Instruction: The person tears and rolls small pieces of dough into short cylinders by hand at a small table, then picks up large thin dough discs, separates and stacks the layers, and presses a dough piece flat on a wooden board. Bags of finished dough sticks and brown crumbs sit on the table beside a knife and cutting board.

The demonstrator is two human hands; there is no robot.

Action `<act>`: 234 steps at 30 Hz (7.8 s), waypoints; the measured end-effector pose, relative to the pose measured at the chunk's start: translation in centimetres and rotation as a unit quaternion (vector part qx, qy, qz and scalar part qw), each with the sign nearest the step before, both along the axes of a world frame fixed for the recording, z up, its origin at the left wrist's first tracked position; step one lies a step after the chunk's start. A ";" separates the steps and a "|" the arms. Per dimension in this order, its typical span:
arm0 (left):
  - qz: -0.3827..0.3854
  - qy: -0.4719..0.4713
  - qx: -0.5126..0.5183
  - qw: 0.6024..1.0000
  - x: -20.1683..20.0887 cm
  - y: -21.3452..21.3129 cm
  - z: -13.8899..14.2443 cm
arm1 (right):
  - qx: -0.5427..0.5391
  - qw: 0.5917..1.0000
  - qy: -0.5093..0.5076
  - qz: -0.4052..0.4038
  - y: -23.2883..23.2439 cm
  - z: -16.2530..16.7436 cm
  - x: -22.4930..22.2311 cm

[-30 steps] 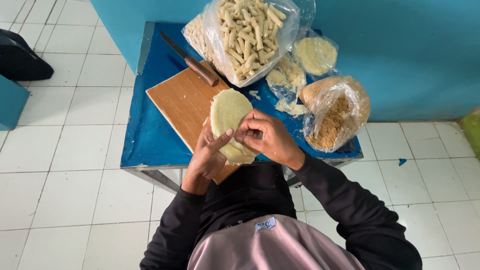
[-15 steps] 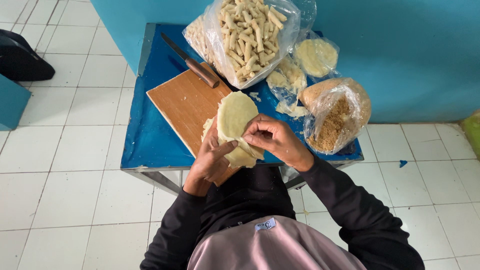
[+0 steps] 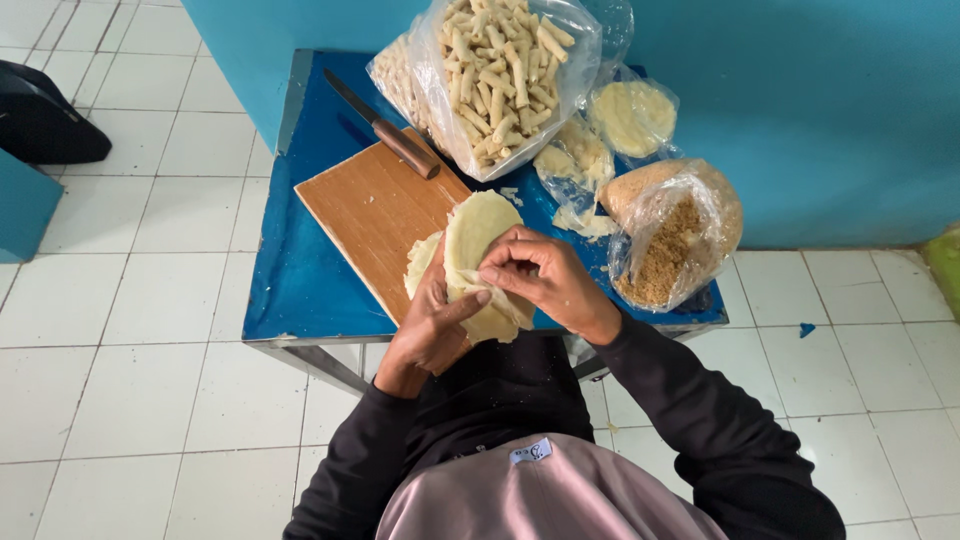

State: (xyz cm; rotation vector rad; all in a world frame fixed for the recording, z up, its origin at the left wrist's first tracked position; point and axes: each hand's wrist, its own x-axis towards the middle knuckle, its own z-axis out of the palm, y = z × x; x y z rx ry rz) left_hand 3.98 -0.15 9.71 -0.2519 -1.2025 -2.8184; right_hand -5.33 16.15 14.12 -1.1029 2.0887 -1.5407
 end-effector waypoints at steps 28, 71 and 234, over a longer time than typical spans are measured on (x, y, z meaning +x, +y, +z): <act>0.146 0.061 -0.318 0.935 0.8 2.0 1.5 | -0.083 0.987 -0.003 -0.137 -0.4 -3.5 0.0; 0.142 -0.040 0.065 0.987 3.1 -1.9 1.8 | -0.386 0.710 -0.589 0.004 4.6 -9.2 0.6; -0.007 -0.024 -0.053 0.998 0.7 1.6 0.5 | 0.129 0.982 0.099 -0.094 4.7 2.7 4.1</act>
